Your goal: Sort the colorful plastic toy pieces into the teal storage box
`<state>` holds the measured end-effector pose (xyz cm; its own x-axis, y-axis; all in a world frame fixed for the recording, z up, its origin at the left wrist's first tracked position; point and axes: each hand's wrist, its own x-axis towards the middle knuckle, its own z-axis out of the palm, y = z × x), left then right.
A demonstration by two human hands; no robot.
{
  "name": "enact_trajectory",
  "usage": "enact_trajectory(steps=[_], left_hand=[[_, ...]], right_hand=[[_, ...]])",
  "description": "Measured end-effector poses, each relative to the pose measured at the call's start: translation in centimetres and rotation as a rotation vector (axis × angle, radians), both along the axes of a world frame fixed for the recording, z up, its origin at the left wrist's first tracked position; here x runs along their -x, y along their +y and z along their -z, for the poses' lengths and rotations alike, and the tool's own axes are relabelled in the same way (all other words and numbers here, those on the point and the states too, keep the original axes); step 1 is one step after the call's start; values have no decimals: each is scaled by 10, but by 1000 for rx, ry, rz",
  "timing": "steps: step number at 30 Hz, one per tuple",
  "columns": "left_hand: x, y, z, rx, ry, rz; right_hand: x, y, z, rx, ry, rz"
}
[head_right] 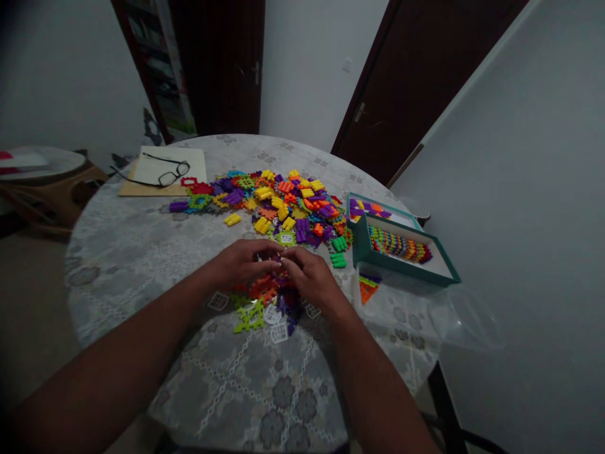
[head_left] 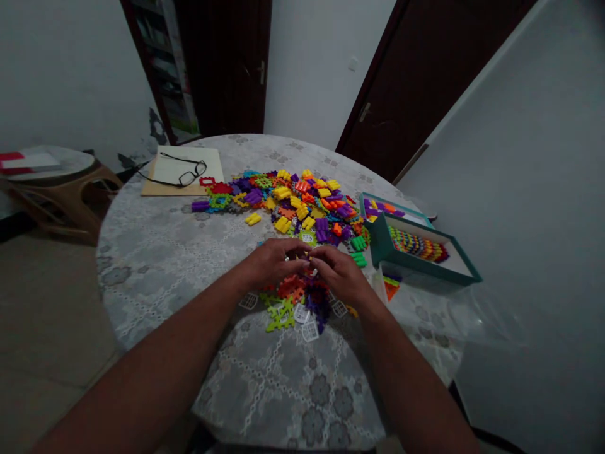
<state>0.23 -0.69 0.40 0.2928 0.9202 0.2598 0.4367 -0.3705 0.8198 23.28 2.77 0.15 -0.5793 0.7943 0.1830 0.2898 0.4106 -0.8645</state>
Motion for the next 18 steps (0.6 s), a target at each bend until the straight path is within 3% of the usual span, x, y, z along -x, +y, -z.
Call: enact_trajectory(steps=[3,8,12,18], left_hand=[[2,2,1,49,-10,15],[20,8,0,53,-60,-176],[30,10,-3,57,-115,-267],[25,9,1,105,-136,-143]], right_hand=[[-6,-1,-4,30,-42,-43],[-32,-1,-24,-43,-415,-123],[-35,-3,-23,-116,-651,-205],[-28,1,-15,-113,-655,-177]])
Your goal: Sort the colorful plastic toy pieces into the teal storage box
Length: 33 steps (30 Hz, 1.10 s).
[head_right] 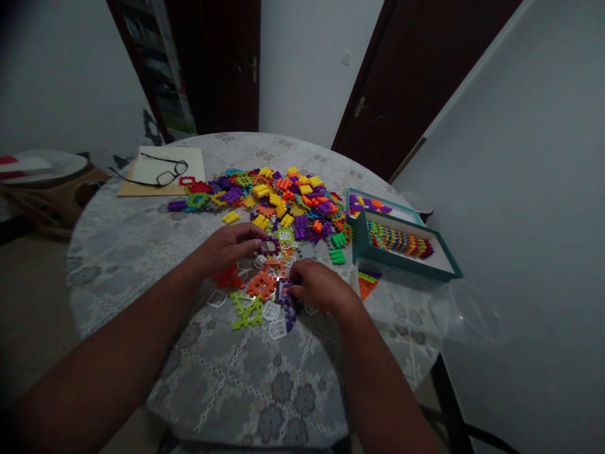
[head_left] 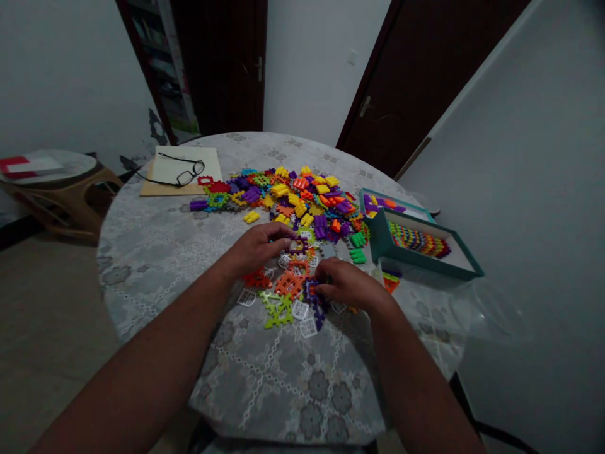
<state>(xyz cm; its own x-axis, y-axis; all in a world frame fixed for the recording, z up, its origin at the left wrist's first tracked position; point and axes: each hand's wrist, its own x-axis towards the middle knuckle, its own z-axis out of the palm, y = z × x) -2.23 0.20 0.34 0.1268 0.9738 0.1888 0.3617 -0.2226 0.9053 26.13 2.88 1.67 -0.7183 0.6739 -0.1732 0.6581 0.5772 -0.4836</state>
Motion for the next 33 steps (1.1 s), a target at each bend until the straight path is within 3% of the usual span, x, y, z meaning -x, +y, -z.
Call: enact_trajectory(steps=[4,9,11,14,17,24,29,33], left_hand=[[-4,-1,0,40,-21,86],[-7,0,1,73,-26,92],[-8,0,2,73,-10,103],[-9,0,3,61,17,114],[-11,-1,2,63,24,108],[-11,-3,4,17,21,124],[-5,-1,8,15,29,76],[3,3,7,-25,27,23]], right_hand=[[-6,8,2,120,71,49],[-11,17,7,305,319,154],[-8,17,7,268,436,228],[2,16,9,74,553,331],[15,12,14,-38,631,344],[35,4,30,219,818,307],[34,5,28,260,787,321],[26,7,26,-2,558,276]])
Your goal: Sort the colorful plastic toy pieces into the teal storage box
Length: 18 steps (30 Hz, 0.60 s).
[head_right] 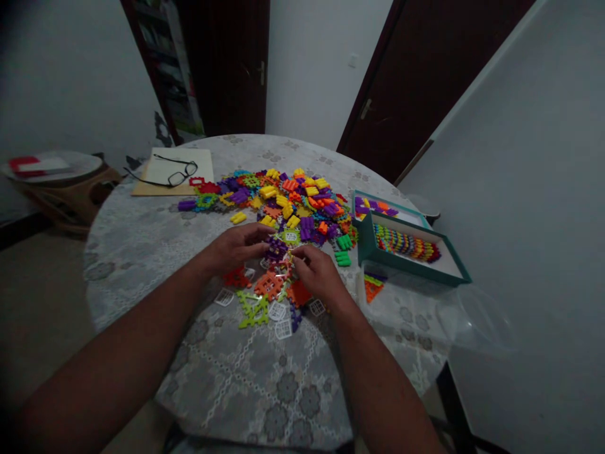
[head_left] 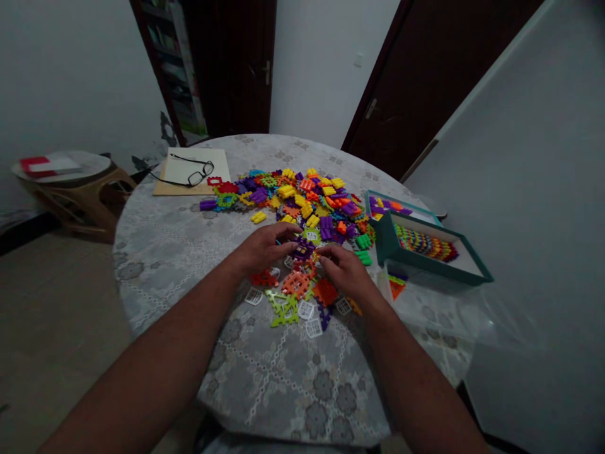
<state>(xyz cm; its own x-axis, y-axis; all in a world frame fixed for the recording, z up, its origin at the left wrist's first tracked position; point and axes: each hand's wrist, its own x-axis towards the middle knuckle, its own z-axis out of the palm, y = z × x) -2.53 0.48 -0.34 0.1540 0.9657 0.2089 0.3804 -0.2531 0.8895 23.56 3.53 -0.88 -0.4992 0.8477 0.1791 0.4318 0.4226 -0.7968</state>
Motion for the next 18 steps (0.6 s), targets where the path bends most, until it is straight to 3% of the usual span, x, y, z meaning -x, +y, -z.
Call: enact_trajectory(steps=[3,7,13,18], left_hand=[[4,2,-3,-28,20,-105],[3,2,-4,-10,-5,-142],[1,2,-3,-7,40,-78],[1,-2,-12,33,11,-25]], right_hand=[[-1,-2,-1,-143,-297,36],[6,-7,-2,-142,-551,80],[19,-15,1,-130,-589,119],[18,-13,2,-87,-386,196]])
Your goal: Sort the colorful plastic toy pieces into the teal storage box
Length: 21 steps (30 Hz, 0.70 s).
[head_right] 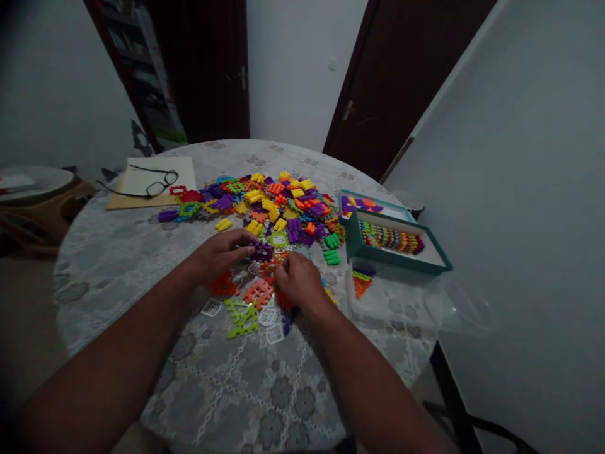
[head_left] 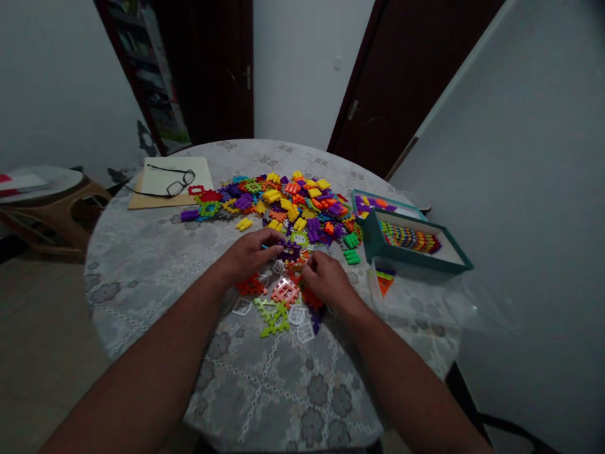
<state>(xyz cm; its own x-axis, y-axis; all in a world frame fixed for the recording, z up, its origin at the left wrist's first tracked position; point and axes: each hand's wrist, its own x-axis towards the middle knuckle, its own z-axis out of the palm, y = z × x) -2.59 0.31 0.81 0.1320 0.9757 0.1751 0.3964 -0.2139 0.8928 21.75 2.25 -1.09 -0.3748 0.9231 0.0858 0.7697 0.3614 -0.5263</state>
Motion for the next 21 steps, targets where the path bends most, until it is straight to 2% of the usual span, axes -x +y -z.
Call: enact_trajectory(steps=[4,9,16,21], left_hand=[[0,0,-2,11,16,32],[-3,-1,1,19,17,126],[-13,-5,0,27,-22,37],[-16,-3,8,5,-37,35]], right_hand=[[-5,8,-2,-19,226,18],[-5,7,-6,-49,412,-47],[1,-4,-9,-24,465,-141],[1,-3,-4,53,549,-136]])
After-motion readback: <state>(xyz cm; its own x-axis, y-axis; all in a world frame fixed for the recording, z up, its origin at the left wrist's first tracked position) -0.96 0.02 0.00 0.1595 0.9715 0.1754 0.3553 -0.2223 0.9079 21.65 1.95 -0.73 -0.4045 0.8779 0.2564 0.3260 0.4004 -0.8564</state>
